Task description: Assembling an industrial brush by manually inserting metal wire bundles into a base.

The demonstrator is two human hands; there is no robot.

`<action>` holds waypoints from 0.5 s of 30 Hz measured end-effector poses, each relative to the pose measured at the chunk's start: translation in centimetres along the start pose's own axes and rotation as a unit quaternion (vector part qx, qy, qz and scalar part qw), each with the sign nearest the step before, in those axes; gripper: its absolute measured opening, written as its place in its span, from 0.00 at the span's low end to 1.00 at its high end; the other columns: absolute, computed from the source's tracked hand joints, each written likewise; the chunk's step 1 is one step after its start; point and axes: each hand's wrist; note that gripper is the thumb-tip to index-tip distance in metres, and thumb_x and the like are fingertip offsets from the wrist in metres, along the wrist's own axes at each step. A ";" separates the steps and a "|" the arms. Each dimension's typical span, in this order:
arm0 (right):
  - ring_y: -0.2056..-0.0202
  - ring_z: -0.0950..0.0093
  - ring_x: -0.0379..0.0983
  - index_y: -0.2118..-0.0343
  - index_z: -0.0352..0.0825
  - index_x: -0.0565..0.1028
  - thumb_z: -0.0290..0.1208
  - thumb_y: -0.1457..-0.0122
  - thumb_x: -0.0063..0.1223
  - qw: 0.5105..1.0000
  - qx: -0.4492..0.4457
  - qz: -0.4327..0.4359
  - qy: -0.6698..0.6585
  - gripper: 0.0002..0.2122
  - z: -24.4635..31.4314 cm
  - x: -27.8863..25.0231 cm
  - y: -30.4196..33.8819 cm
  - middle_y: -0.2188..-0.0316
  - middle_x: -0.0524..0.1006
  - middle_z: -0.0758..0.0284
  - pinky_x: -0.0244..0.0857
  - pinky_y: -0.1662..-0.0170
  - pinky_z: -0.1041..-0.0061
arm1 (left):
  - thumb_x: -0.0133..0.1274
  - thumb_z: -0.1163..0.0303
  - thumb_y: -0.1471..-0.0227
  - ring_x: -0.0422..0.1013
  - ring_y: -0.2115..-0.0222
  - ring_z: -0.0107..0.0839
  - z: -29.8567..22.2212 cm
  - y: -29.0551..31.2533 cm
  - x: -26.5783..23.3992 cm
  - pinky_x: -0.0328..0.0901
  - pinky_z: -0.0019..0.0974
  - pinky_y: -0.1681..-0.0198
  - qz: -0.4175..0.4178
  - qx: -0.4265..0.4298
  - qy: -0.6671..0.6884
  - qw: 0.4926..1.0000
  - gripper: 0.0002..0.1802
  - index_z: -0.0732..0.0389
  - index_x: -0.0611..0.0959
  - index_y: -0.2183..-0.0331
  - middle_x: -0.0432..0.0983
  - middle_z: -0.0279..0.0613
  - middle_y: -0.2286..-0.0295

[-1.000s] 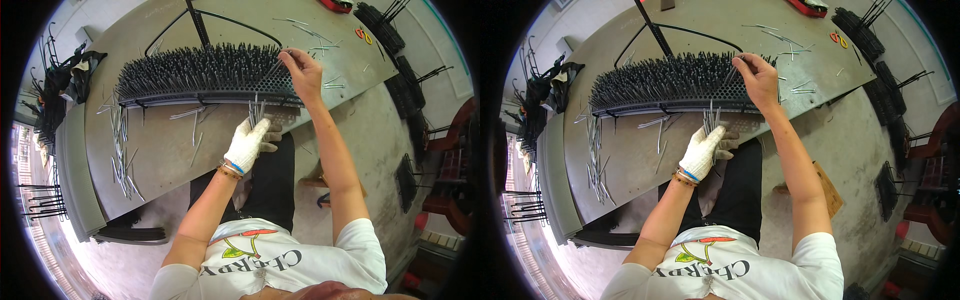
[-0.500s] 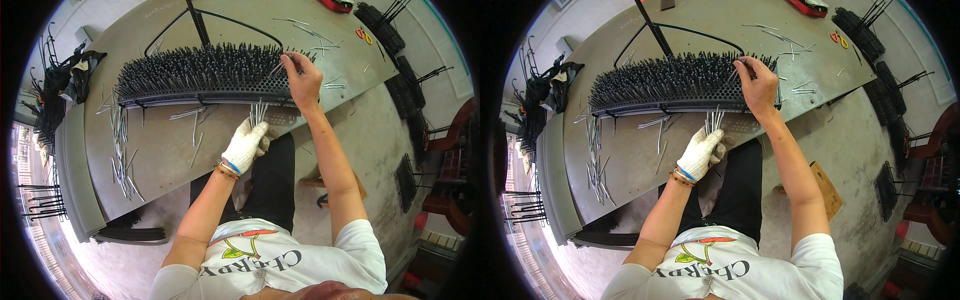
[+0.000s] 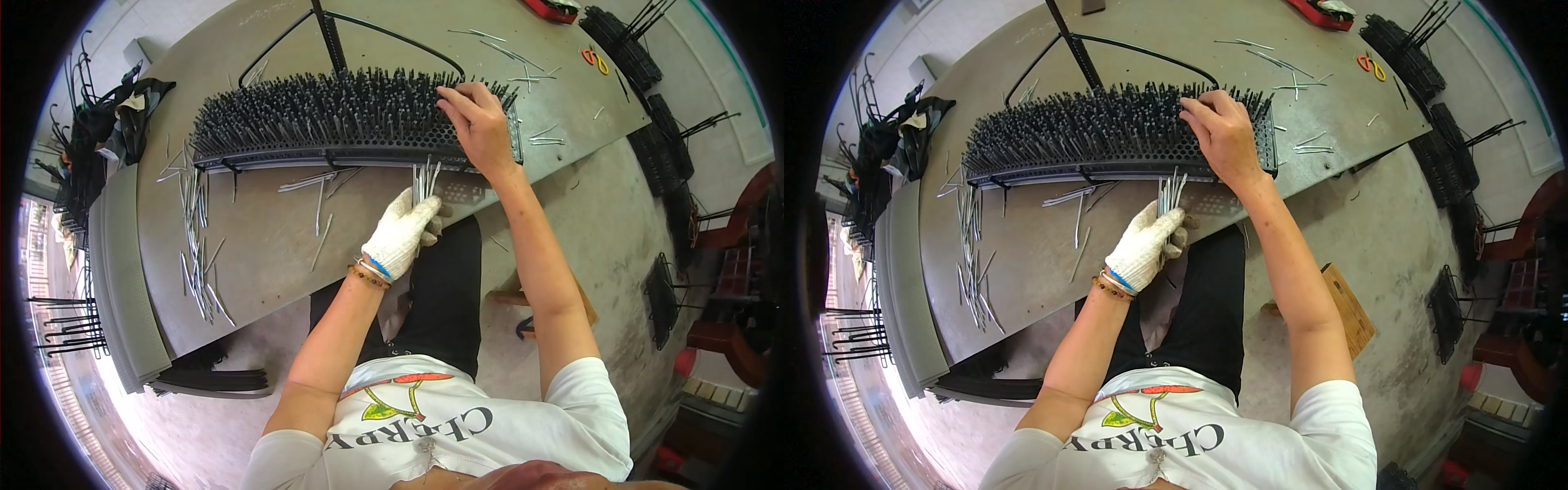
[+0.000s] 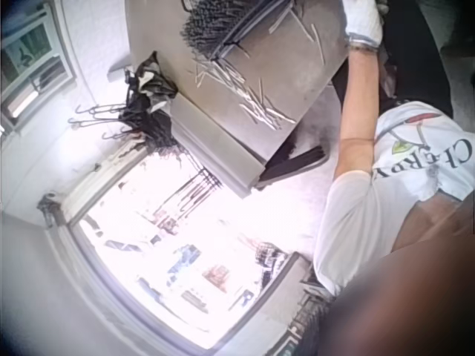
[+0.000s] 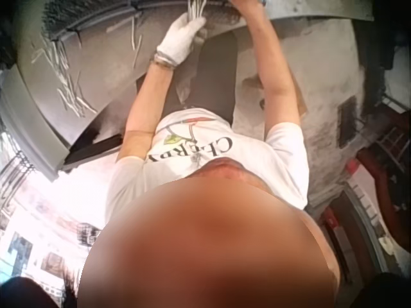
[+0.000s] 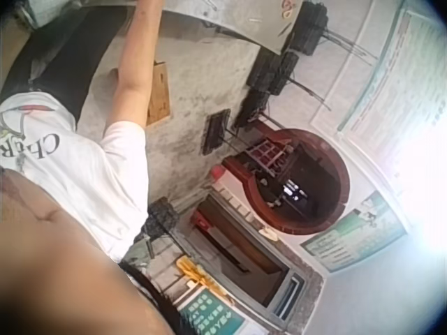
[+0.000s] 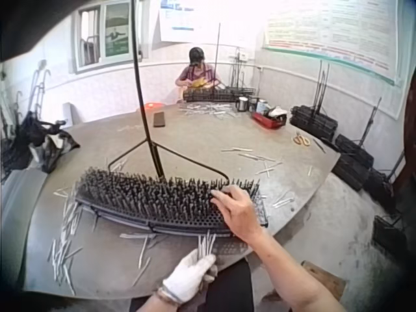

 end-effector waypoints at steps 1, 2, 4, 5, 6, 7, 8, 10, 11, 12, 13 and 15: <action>0.70 0.68 0.72 0.62 0.35 0.79 0.25 0.48 0.59 1.000 0.000 0.001 0.000 0.09 0.1 -0.1 -0.1 0.70 0.76 0.66 0.65 0.64 0.72 | 0.48 0.61 0.42 0.62 0.80 0.15 -0.1 0.1 0.2 0.59 0.20 0.80 -0.005 0.005 0.014 1.000 0.14 0.61 0.72 0.60 0.74 0.33 0.73; 0.70 0.67 0.72 0.62 0.35 0.79 0.25 0.48 0.58 1.000 0.005 0.013 -0.002 0.09 0.2 -0.3 -0.1 0.70 0.75 0.66 0.64 0.63 0.72 | 0.48 0.61 0.42 0.62 0.80 0.15 -0.2 0.2 0.3 0.59 0.20 0.80 -0.005 0.005 0.014 1.000 0.14 0.61 0.72 0.60 0.74 0.33 0.73; 0.71 0.67 0.71 0.62 0.35 0.79 0.25 0.47 0.58 1.000 0.009 0.025 -0.005 0.09 0.6 -0.4 -0.2 0.71 0.75 0.66 0.64 0.62 0.71 | 0.48 0.62 0.42 0.62 0.81 0.15 -0.5 0.5 0.4 0.58 0.20 0.80 0.008 -0.006 0.021 1.000 0.13 0.61 0.72 0.61 0.74 0.34 0.73; 0.71 0.67 0.71 0.62 0.35 0.79 0.25 0.46 0.57 0.999 0.005 0.031 -0.008 0.09 1.0 -0.2 -0.3 0.71 0.75 0.65 0.64 0.62 0.71 | 0.48 0.62 0.42 0.62 0.81 0.15 -0.6 0.6 0.4 0.58 0.20 0.80 0.007 -0.006 0.021 1.000 0.13 0.61 0.72 0.61 0.74 0.34 0.73; 0.71 0.66 0.71 0.61 0.35 0.79 0.26 0.46 0.56 0.999 0.001 0.037 -0.009 0.09 1.1 -0.2 -0.4 0.71 0.75 0.64 0.64 0.62 0.71 | 0.48 0.62 0.42 0.62 0.81 0.15 -0.8 0.7 0.4 0.58 0.20 0.80 0.012 -0.018 0.010 1.000 0.13 0.61 0.72 0.61 0.74 0.34 0.73; 0.71 0.66 0.71 0.61 0.35 0.79 0.26 0.46 0.56 0.999 0.001 0.037 -0.008 0.09 0.8 -0.2 -0.2 0.71 0.75 0.64 0.64 0.62 0.71 | 0.48 0.62 0.42 0.62 0.81 0.15 -0.9 0.7 0.4 0.58 0.19 0.80 0.018 -0.030 -0.001 0.999 0.13 0.61 0.72 0.61 0.74 0.34 0.73; 0.71 0.66 0.71 0.61 0.35 0.78 0.26 0.45 0.56 0.999 0.021 0.029 0.001 0.09 0.2 0.0 0.0 0.71 0.74 0.64 0.64 0.63 0.71 | 0.48 0.62 0.42 0.62 0.81 0.15 -0.8 0.7 0.3 0.58 0.19 0.80 0.018 -0.030 -0.001 0.999 0.13 0.61 0.72 0.61 0.74 0.34 0.73; 0.71 0.65 0.71 0.61 0.35 0.78 0.26 0.45 0.55 0.999 0.040 0.021 0.008 0.09 0.0 0.0 0.2 0.71 0.74 0.63 0.64 0.63 0.71 | 0.49 0.62 0.42 0.62 0.81 0.15 -0.4 0.5 0.1 0.58 0.19 0.80 0.019 -0.038 -0.008 0.999 0.12 0.60 0.73 0.62 0.74 0.34 0.73; 0.72 0.66 0.71 0.60 0.34 0.78 0.25 0.44 0.55 0.999 0.039 0.023 0.000 0.09 0.0 0.0 0.3 0.71 0.74 0.63 0.64 0.65 0.72 | 0.49 0.62 0.42 0.62 0.81 0.15 -0.3 0.4 0.0 0.58 0.19 0.80 0.019 -0.038 -0.008 0.999 0.12 0.60 0.73 0.62 0.74 0.34 0.73; 0.72 0.67 0.71 0.60 0.34 0.78 0.25 0.44 0.55 0.999 0.040 0.024 -0.007 0.09 0.0 0.0 0.5 0.71 0.74 0.63 0.65 0.67 0.73 | 0.50 0.61 0.42 0.62 0.80 0.15 -0.2 0.3 0.0 0.58 0.20 0.80 0.016 -0.034 -0.006 0.999 0.12 0.60 0.73 0.62 0.74 0.34 0.73; 0.72 0.67 0.71 0.60 0.34 0.78 0.25 0.44 0.55 0.999 0.041 0.025 -0.007 0.09 0.0 0.0 0.5 0.71 0.74 0.63 0.65 0.67 0.73 | 0.50 0.61 0.42 0.62 0.80 0.15 -0.2 0.2 0.0 0.58 0.20 0.80 0.014 -0.030 -0.004 0.999 0.12 0.60 0.73 0.63 0.74 0.33 0.74; 0.74 0.69 0.70 0.59 0.33 0.77 0.24 0.43 0.53 0.988 0.136 0.009 -0.070 0.09 0.1 0.0 0.4 0.70 0.75 0.62 0.64 0.71 0.75 | 0.50 0.61 0.42 0.62 0.80 0.15 -0.4 0.1 0.2 0.58 0.20 0.79 0.011 -0.029 0.003 1.000 0.12 0.60 0.73 0.63 0.73 0.33 0.74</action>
Point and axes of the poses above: each hand's wrist, its own y-axis away from the middle knuckle, its own x-axis out of the palm, z = x × y
